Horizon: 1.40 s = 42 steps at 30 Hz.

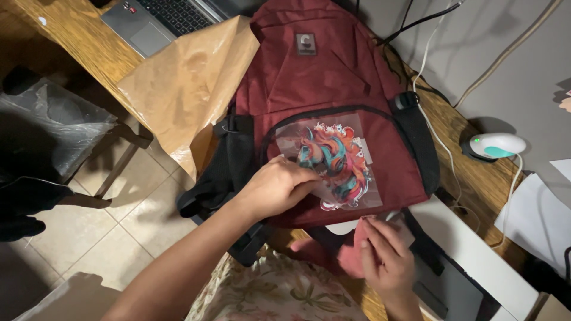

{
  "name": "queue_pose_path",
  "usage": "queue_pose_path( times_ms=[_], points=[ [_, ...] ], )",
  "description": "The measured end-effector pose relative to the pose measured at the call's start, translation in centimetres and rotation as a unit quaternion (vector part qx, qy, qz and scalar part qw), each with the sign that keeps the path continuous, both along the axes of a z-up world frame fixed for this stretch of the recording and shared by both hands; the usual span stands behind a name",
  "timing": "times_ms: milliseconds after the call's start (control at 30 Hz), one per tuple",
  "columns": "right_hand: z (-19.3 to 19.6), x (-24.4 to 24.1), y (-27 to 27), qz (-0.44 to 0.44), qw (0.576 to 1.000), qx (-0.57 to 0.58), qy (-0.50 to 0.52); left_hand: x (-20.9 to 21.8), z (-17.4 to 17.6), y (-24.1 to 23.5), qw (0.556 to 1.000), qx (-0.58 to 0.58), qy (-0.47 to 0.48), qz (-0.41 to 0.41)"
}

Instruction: The person removes a brown paper bag from a red backpack, then uses a pink cloth to wipe the front pocket area. They peel off a clear protective film from a unicorn sticker on the pocket, smooth the sticker, and place the film on a nearby table.

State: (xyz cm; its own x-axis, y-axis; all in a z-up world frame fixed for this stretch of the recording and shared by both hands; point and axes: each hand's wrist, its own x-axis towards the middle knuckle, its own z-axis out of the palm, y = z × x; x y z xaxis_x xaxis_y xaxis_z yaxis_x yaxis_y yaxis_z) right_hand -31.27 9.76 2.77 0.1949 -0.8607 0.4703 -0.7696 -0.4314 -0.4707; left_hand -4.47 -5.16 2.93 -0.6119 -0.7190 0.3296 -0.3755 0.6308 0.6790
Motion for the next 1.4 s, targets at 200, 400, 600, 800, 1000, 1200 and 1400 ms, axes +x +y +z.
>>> queue_pose_path(
  times_ms=[200, 400, 600, 800, 1000, 1200, 1400],
  points=[
    [-0.1, 0.3, -0.1, -0.004, 1.000, -0.006, 0.005, 0.0, 0.5, -0.1, 1.000, -0.004, 0.027, -0.004],
    [-0.5, 0.2, -0.2, 0.000, 1.000, -0.007, 0.006, 0.0, 0.1, -0.3, 1.000, 0.003, 0.002, -0.006],
    [-0.5, 0.3, -0.3, -0.001, 1.000, -0.014, 0.002, 0.0, 0.4, -0.2, 1.000, 0.010, 0.019, -0.004],
    [-0.5, 0.2, -0.3, -0.005, 1.000, -0.006, 0.004, -0.1, 0.3, -0.3, 1.000, 0.010, 0.018, 0.000],
    [-0.5, 0.2, -0.3, -0.005, 1.000, -0.005, 0.000, -0.1, 0.3, -0.3, 1.000, 0.013, 0.016, 0.013],
    [-1.0, -0.2, -0.3, 0.004, 1.000, 0.003, 0.011, -0.1, 0.5, -0.3, 1.000, 0.020, 0.017, 0.008],
    [-1.1, -0.2, -0.3, -0.006, 1.000, -0.002, 0.003, -0.1, 0.8, -0.3, 0.999, 0.040, 0.020, 0.016]
  ],
)
